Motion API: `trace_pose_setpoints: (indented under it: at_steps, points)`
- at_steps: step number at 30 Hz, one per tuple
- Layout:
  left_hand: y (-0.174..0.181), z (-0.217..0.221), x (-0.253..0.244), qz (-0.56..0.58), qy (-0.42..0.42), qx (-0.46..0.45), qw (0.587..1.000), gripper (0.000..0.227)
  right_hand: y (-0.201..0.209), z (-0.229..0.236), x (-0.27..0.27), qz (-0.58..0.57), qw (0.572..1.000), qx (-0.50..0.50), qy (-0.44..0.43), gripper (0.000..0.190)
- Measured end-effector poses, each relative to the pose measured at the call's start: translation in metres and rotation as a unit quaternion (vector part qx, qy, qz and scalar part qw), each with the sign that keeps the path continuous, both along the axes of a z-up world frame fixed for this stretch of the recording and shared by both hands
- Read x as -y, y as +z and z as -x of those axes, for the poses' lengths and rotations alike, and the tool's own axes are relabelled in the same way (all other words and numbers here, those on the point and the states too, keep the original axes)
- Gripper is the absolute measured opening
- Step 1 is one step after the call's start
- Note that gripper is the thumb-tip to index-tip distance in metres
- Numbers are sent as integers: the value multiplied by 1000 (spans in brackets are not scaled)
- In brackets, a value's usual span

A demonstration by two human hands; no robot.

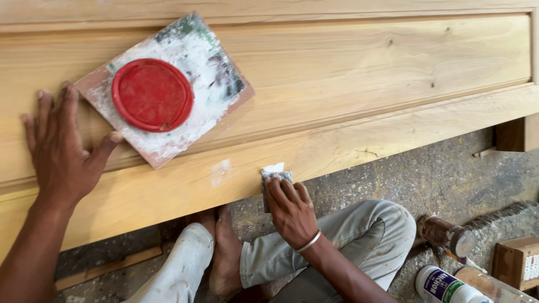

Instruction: The person applies white filler to a wooden door using a putty knife, spreading it across the surface and into the grooves. The person repeatedly scoops filler from a red-lidded container and smooths it onto the door.

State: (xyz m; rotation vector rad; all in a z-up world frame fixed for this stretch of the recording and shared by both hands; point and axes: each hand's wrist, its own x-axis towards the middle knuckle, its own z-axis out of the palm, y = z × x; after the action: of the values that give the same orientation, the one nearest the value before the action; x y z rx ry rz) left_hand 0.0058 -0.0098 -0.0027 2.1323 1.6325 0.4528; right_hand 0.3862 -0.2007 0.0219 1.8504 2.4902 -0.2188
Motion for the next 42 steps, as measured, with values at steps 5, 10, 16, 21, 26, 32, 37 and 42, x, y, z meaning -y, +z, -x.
trace_pose_setpoints:
  at_steps: [5, 10, 16, 21, 26, 32, 37, 42]
  points:
    - [4, -2, -1, 7, 13, 5, 1000, 99, 27, -16, -17, 72, 989, -110, -68, 24]
    - [-4, 5, 4, 18, 9, 13, 1000, 98, 46, -28, -45, 89, 951, -163, -246, 23]
    - [22, -3, 21, -18, 113, 87, 990, 54, 68, -6, -58, 37, 931, -299, -208, 23]
    - [53, -35, 105, 369, -117, 254, 887, 26, 74, -6, -47, 65, 897, -318, -299, 26]
    - [10, -78, 127, 601, -201, 190, 749, 74, 71, -5, -36, 42, 894, -353, -271, 26]
    - [-24, -100, 144, 569, -274, 164, 758, 97, 68, -5, -28, 48, 895, -352, -271, 28]
    - [-40, -105, 160, 578, -315, 138, 740, 99, 68, -8, -23, 39, 897, -362, -251, 28]
    - [-35, -96, 159, 584, -321, 149, 730, 96, 65, -4, -26, 54, 892, -360, -266, 28]
